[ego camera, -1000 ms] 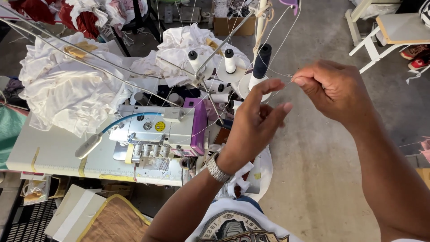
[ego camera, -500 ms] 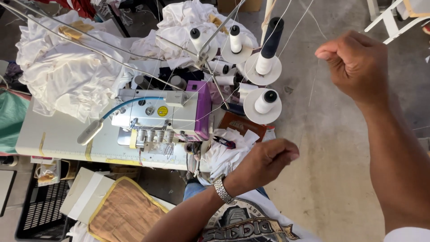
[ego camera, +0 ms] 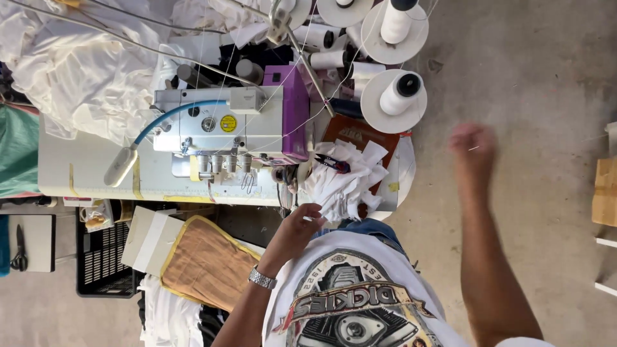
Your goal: Threading an industrial overlock sewing machine by guiding multiple threads through tension disks and guides.
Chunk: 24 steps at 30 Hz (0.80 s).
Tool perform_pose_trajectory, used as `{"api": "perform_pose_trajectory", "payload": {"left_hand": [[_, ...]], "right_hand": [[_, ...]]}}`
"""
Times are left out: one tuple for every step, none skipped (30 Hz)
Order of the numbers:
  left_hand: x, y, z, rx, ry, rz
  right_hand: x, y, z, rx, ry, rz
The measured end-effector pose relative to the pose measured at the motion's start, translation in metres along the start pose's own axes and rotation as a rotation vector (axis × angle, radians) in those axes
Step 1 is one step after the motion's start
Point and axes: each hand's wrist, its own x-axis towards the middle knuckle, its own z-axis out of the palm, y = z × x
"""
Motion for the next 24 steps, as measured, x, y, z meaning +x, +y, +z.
{"api": "perform_pose_trajectory", "payload": {"left_hand": [[0.004,-0.006,0.0,-0.001,0.003,-0.012],[0.007,-0.013,-0.001,-0.011,0.011,-0.005],[0.01,-0.019,-0.001,-0.021,0.019,0.004],[0.012,-0.02,0.002,-0.021,0.023,-0.006],[0.017,-0.019,0.004,-0.011,0.014,0.019],[0.021,-0.017,0.006,-0.001,0.005,0.043],[0.024,-0.014,0.01,0.006,0.011,0.051],[0.026,-0.01,0.014,0.012,0.0,0.069],[0.031,-0.006,0.016,0.021,-0.01,0.094],[0.033,0.003,0.017,0.031,-0.003,0.109],[0.034,0.011,0.02,0.001,-0.005,0.127],[0.035,0.02,0.022,-0.029,-0.007,0.146],[0.041,0.033,0.023,-0.023,-0.007,0.159],[0.047,0.046,0.025,-0.035,0.092,0.272],[0.052,0.058,0.029,-0.053,0.192,0.382],[0.065,0.075,0.027,-0.052,0.192,0.394],[0.077,0.092,0.026,-0.06,0.274,0.51],[0.088,0.109,0.025,-0.068,0.355,0.626],[0.109,0.118,0.023,-0.07,0.358,0.635],[0.129,0.127,0.02,-0.042,0.444,0.733],[0.149,0.137,0.017,-0.012,0.533,0.83],[0.167,0.141,0.016,-0.013,0.539,0.838],[0.185,0.144,0.017,-0.128,0.615,0.773],[0.204,0.148,0.017,-0.244,0.687,0.705]], "right_hand": [[-0.024,-0.007,0.028,0.002,-0.009,0.008],[-0.048,-0.014,0.056,-0.036,-0.184,-0.006],[-0.072,-0.023,0.085,-0.072,-0.359,-0.021],[-0.079,-0.023,0.109,-0.068,-0.367,-0.016],[-0.081,-0.024,0.135,-0.118,-0.438,-0.168],[-0.083,-0.026,0.16,-0.168,-0.507,-0.321],[-0.079,-0.034,0.178,-0.162,-0.5,-0.329],[-0.074,-0.042,0.195,-0.47,-0.621,-0.375],[-0.066,-0.051,0.213,-0.784,-0.725,-0.415],[-0.069,-0.041,0.223,-0.781,-0.709,-0.425],[-0.073,-0.03,0.232,-0.834,-0.666,-0.491],[-0.076,-0.019,0.241,-0.886,-0.621,-0.557],[-0.073,-0.011,0.244,-0.888,-0.606,-0.561],[-0.071,-0.003,0.247,-0.845,-0.706,-0.486],[-0.068,0.006,0.248,-0.801,-0.808,-0.411],[-0.07,0.011,0.243,-0.805,-0.798,-0.417],[-0.073,0.017,0.238,-0.734,-0.795,-0.365],[-0.075,0.022,0.233,-0.662,-0.791,-0.313],[-0.073,0.002,0.223,-0.666,-0.785,-0.321],[-0.07,-0.018,0.212,-0.665,-0.658,-0.376],[-0.068,-0.039,0.202,-0.66,-0.532,-0.431],[-0.069,-0.035,0.2,-0.66,-0.528,-0.441],[-0.071,-0.031,0.197,-0.591,-0.452,-0.397],[-0.073,-0.027,0.194,-0.521,-0.377,-0.353]]}}
